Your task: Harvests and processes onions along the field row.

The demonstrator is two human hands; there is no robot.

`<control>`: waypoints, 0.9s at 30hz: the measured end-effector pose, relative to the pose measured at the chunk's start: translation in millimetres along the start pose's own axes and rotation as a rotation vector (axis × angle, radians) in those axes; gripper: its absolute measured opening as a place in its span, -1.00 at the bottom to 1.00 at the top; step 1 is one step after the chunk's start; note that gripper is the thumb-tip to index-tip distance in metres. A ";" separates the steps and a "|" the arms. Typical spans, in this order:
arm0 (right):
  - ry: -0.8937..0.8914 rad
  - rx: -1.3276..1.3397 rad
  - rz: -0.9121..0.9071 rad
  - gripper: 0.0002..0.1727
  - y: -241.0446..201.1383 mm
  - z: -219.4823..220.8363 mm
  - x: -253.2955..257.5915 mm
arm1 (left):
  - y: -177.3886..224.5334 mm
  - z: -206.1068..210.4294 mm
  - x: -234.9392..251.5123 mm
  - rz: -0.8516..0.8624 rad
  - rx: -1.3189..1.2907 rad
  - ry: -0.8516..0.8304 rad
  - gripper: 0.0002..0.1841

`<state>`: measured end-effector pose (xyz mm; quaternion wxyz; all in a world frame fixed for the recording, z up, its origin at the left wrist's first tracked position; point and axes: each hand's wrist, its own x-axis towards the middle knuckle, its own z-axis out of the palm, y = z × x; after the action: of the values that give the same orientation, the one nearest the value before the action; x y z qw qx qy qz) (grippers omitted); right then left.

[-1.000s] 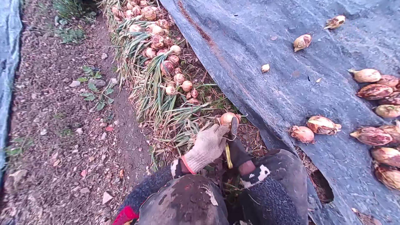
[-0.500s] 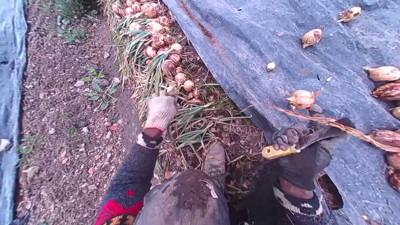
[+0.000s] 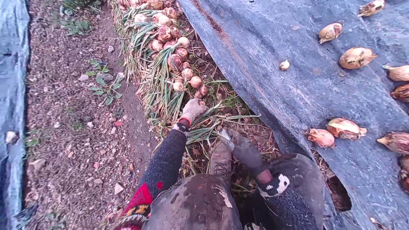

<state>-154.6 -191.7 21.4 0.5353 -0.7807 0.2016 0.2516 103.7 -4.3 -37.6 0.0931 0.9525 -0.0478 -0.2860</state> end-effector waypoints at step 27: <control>0.224 0.545 -0.204 -0.38 3.0 6.2 -9.4 | 21.0 -20.6 -137.9 0.144 -0.935 0.108 -0.51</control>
<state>-164.9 -186.5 23.1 0.7217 -0.6476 0.2399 0.0456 -0.4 -1.9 57.5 0.5337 0.8162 0.0248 -0.2198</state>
